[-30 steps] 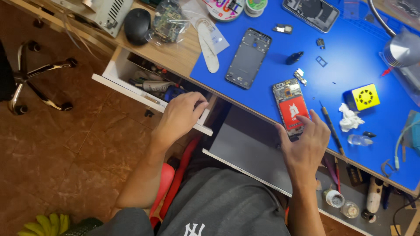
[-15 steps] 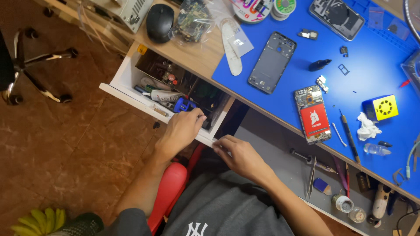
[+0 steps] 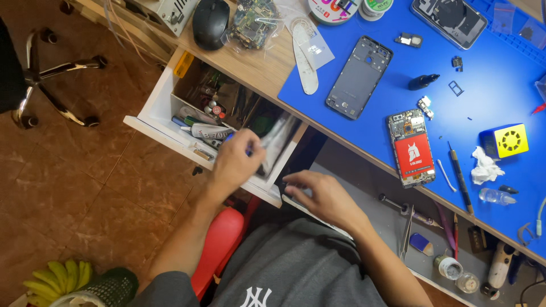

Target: The person disassembles a smartphone, removes the battery, and uses a screwdriver and tweezers to manipulate small components on the motherboard. They also handle a plastic bag containing parts and place items into a drawer.

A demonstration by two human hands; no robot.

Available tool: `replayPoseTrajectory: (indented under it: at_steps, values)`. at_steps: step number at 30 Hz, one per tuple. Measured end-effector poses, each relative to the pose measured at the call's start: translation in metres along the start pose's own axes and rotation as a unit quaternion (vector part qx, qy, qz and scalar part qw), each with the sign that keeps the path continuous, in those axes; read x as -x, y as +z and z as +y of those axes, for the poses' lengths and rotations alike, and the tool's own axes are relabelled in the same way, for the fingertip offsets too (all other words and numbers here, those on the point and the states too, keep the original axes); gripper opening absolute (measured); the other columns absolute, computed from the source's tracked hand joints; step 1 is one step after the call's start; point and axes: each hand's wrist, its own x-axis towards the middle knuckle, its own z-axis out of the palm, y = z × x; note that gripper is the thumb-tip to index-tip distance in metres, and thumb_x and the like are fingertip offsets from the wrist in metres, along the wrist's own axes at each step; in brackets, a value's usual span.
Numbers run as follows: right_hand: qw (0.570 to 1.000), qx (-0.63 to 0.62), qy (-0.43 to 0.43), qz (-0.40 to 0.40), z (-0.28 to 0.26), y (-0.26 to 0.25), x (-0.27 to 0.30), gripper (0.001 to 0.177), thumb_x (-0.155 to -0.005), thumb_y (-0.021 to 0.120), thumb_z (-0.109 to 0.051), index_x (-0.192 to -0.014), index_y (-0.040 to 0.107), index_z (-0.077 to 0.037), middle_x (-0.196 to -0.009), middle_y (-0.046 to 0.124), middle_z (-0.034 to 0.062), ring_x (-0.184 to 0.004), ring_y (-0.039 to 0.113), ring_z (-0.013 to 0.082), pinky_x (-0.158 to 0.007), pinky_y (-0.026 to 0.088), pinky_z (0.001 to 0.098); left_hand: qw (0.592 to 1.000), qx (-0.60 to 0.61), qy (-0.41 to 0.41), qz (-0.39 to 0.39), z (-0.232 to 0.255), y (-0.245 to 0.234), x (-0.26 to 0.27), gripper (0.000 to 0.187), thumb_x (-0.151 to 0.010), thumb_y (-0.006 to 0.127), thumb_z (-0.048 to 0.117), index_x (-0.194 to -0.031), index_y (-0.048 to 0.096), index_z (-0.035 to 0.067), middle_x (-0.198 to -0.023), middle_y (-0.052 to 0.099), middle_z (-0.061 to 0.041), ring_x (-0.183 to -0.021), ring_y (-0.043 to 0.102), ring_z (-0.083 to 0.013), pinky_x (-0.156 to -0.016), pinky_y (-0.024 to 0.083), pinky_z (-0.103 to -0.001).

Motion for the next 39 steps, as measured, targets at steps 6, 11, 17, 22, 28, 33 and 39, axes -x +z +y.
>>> replayPoseTrajectory:
  at_steps: [6, 11, 17, 22, 28, 33, 39]
  values:
    - [0.991, -0.02, 0.026, 0.127, 0.017, -0.007, 0.001, 0.035, -0.096, 0.074, -0.036, -0.127, 0.071, -0.02, -0.104, 0.079, 0.0067, -0.099, 0.078, 0.027, -0.091, 0.061, 0.0439, 0.884, 0.46, -0.086, -0.015, 0.048, -0.052, -0.009, 0.015, -0.094, 0.039, 0.018, -0.084, 0.049, 0.014, -0.083, 0.045, 0.005, -0.079, 0.053, -0.0136, -0.077, 0.047, -0.027]
    - [0.962, -0.098, -0.082, 0.24, 0.022, -0.016, 0.001, 0.094, -0.085, 0.085, -0.043, -0.158, 0.037, -0.01, -0.159, 0.041, 0.0192, -0.145, 0.043, 0.0397, -0.119, 0.038, 0.0549, 0.843, 0.53, -0.056, -0.068, 0.081, -0.066, -0.02, 0.018, -0.089, 0.046, 0.021, -0.075, 0.05, 0.011, -0.069, 0.034, 0.004, -0.063, 0.041, -0.0113, -0.061, 0.037, -0.024]
    - [0.927, -0.26, -0.047, 0.266, 0.083, -0.021, 0.014, 0.055, -0.084, 0.089, -0.024, -0.131, 0.066, -0.007, -0.116, 0.068, 0.0089, -0.112, 0.062, 0.021, -0.103, 0.05, 0.0395, 0.679, 0.704, -0.106, -0.178, 0.141, -0.053, -0.029, 0.036, -0.1, 0.05, 0.039, -0.101, 0.062, 0.005, -0.088, 0.062, -0.013, -0.084, 0.063, -0.0218, -0.08, 0.05, -0.035]
    - [0.817, -0.42, 0.029, 0.394, 0.106, -0.016, 0.034, 0.033, -0.093, 0.084, -0.026, -0.109, 0.065, -0.005, -0.078, 0.063, 0.0023, -0.067, 0.064, 0.0123, -0.065, 0.058, 0.0255, 0.55, 0.803, -0.149, -0.175, 0.161, -0.01, -0.038, 0.083, -0.1, 0.044, 0.071, -0.138, 0.066, 0.0, -0.13, 0.073, -0.021, -0.118, 0.072, -0.0305, -0.105, 0.057, -0.047]
    - [0.758, -0.472, 0.003, 0.449, 0.107, -0.021, 0.053, 0.027, -0.094, 0.083, -0.017, -0.098, 0.059, -0.005, -0.08, 0.063, 0.0019, -0.068, 0.065, 0.0095, -0.071, 0.056, 0.0239, 0.797, 0.568, -0.061, -0.197, 0.161, 0.047, -0.025, 0.042, -0.104, 0.065, 0.011, -0.144, 0.058, -0.002, -0.113, 0.077, -0.017, -0.102, 0.076, -0.0231, -0.092, 0.064, -0.04]
    - [0.81, -0.334, 0.043, 0.481, 0.1, -0.039, 0.076, 0.023, -0.098, 0.08, -0.024, -0.113, 0.073, -0.008, -0.089, 0.069, 0.0023, -0.088, 0.062, 0.0077, -0.088, 0.055, 0.0299, 0.827, 0.55, 0.021, -0.114, 0.183, 0.065, -0.02, 0.058, -0.107, 0.059, 0.009, -0.157, 0.033, -0.004, -0.134, 0.066, -0.019, -0.122, 0.063, -0.0191, -0.107, 0.056, -0.04]
    - [0.896, -0.12, -0.219, 0.368, 0.05, -0.068, 0.093, 0.051, -0.091, 0.073, -0.048, -0.117, 0.077, -0.005, -0.124, 0.076, 0.0189, -0.122, 0.071, 0.0392, -0.107, 0.051, 0.0502, 0.777, 0.574, -0.056, -0.252, 0.191, 0.085, -0.004, 0.09, -0.1, 0.057, 0.06, -0.166, 0.021, 0.009, -0.143, 0.061, -0.031, -0.124, 0.066, -0.0363, -0.097, 0.06, -0.047]
